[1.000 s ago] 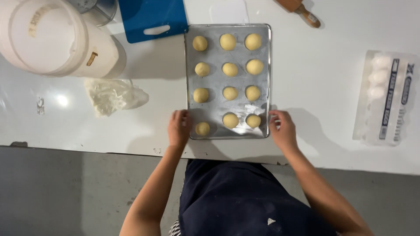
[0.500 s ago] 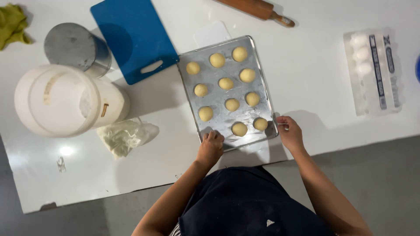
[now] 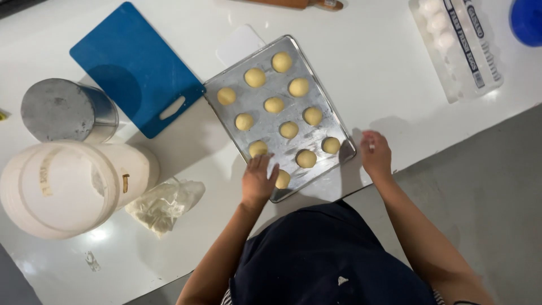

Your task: Grease a baking tray, place pre-portioned dough balls on it, and flatten them by hand.

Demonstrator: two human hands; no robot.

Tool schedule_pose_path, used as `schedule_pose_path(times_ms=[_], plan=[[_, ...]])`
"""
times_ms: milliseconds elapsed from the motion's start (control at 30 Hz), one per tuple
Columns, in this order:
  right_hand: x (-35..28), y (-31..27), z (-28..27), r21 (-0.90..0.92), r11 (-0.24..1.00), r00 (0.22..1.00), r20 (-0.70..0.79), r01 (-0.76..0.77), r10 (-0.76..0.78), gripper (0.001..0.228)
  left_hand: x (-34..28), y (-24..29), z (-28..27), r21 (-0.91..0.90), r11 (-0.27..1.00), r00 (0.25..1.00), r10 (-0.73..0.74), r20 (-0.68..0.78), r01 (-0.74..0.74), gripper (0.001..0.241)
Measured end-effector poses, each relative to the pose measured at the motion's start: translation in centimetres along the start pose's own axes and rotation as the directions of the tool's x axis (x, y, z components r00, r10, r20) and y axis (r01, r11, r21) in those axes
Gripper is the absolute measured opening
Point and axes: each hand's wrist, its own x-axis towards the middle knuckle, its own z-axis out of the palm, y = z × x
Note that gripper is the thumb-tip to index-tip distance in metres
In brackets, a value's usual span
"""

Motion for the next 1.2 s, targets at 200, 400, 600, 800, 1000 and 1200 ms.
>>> schedule_pose_path(times_ms=[200, 400, 600, 800, 1000, 1200], plan=[[0.8, -6.7, 2.6, -0.235, 0.867, 0.884, -0.057, 0.439, -0.463, 0.042, 0.7, 1.5, 1.0, 0.055, 0.96, 0.961, 0.276, -0.028, -0.274, 0.039], [0.7, -7.2, 7.2, -0.442, 0.791, 0.899, 0.094, 0.423, -0.428, 0.064, -0.9, 2.0, 5.5, 0.307, 0.91, 0.961, 0.264, 0.084, -0.277, 0.072], [1.4, -7.1, 9.3, -0.499, 0.744, 0.891, 0.156, 0.444, -0.427, 0.092, -1.0, 0.4, 8.4, 0.363, 0.897, 0.967, 0.233, 0.099, -0.253, 0.08], [1.8, -6.5, 9.9, -0.507, 0.735, 0.885, 0.148, 0.451, -0.441, 0.105, -0.1, -0.3, 8.5, 0.372, 0.899, 0.971, 0.19, 0.146, -0.232, 0.09], [2.2, -6.1, 10.0, -0.493, 0.743, 0.889, 0.18, 0.453, -0.422, 0.11, 0.2, -0.2, 8.1, 0.366, 0.899, 0.968, 0.194, 0.159, -0.24, 0.101], [2.6, -6.9, 9.5, -0.487, 0.761, 0.903, 0.204, 0.428, -0.378, 0.112, 0.7, 0.5, 7.4, 0.354, 0.902, 0.967, 0.201, 0.158, -0.245, 0.107]])
